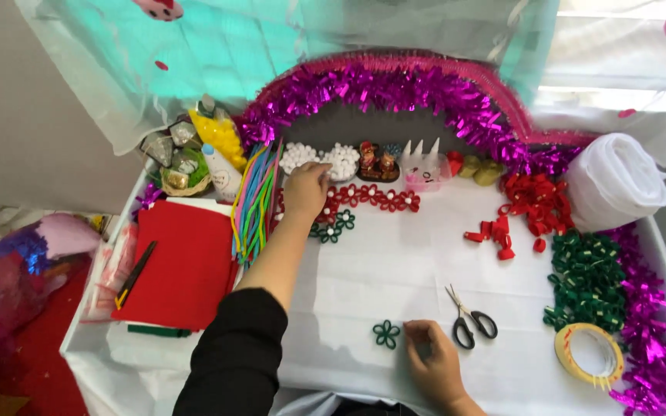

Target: Assembling small green decorative flower components by interlocking individual plastic pieces.

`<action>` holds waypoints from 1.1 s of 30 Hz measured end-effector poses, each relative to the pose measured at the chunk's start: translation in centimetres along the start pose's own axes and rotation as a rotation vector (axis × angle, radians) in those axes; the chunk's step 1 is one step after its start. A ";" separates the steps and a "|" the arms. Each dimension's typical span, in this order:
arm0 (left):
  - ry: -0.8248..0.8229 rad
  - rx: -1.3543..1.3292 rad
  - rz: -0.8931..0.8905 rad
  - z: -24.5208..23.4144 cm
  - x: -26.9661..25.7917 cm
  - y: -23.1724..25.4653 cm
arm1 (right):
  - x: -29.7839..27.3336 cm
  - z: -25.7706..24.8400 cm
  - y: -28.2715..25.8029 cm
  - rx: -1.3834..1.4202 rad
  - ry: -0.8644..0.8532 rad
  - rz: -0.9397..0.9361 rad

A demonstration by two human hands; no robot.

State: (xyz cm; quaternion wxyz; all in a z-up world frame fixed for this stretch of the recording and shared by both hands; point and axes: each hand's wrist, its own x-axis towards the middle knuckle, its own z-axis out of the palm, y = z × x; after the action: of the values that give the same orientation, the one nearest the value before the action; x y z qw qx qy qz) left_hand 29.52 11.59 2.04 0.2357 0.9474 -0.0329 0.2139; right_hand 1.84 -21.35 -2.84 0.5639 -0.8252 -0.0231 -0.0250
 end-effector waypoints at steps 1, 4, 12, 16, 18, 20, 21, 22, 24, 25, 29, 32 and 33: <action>-0.002 -0.004 0.005 0.4 0.9 0.0 | 0.1 0.0 0.0 -0.002 0.007 0.002; -0.078 0.030 -0.022 1.9 2.9 -0.2 | -0.1 0.0 0.2 0.019 -0.005 -0.017; -0.122 0.200 0.107 3.7 4.4 -0.9 | -0.2 0.3 1.0 0.042 -0.016 0.012; -0.103 0.168 0.094 0.9 3.9 1.1 | -0.2 0.1 0.5 0.045 -0.032 0.060; 0.085 0.001 0.135 -0.6 3.5 1.8 | -0.1 0.1 0.4 0.011 -0.034 0.004; 0.178 -0.089 0.119 -3.2 2.4 3.9 | -0.4 0.1 0.2 0.022 -0.032 0.019; 0.273 -0.180 0.105 -4.5 2.1 5.0 | -0.3 0.1 0.1 0.033 -0.028 0.031; 0.276 -0.180 0.108 -5.6 1.6 5.8 | 0.1 0.0 -0.1 0.034 -0.027 0.028; 0.368 -0.289 0.181 -7.7 0.1 7.5 | 0.0 -0.2 -0.5 -0.009 -0.037 -0.023; 0.365 -0.290 0.180 -8.2 -1.2 8.1 | 0.1 -0.2 -0.5 -0.010 -0.037 -0.020; 0.309 -0.496 0.088 -9.9 -7.9 11.1 | 0.2 -0.3 -1.1 -0.043 -0.035 -0.058; 0.184 -0.752 -0.205 -7.9 -14.2 11.4 | 0.5 -0.4 -1.5 -0.051 -0.035 -0.092; 0.121 -0.890 -0.387 -6.7 -16.7 11.2 | 0.3 -0.5 -1.4 -0.054 -0.047 -0.118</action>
State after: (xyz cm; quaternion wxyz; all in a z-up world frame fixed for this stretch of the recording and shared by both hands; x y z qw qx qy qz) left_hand 9.94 4.14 5.19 0.6546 0.7294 0.0693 0.1861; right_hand 2.00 -21.29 -1.32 0.5384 -0.8375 -0.0842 -0.0396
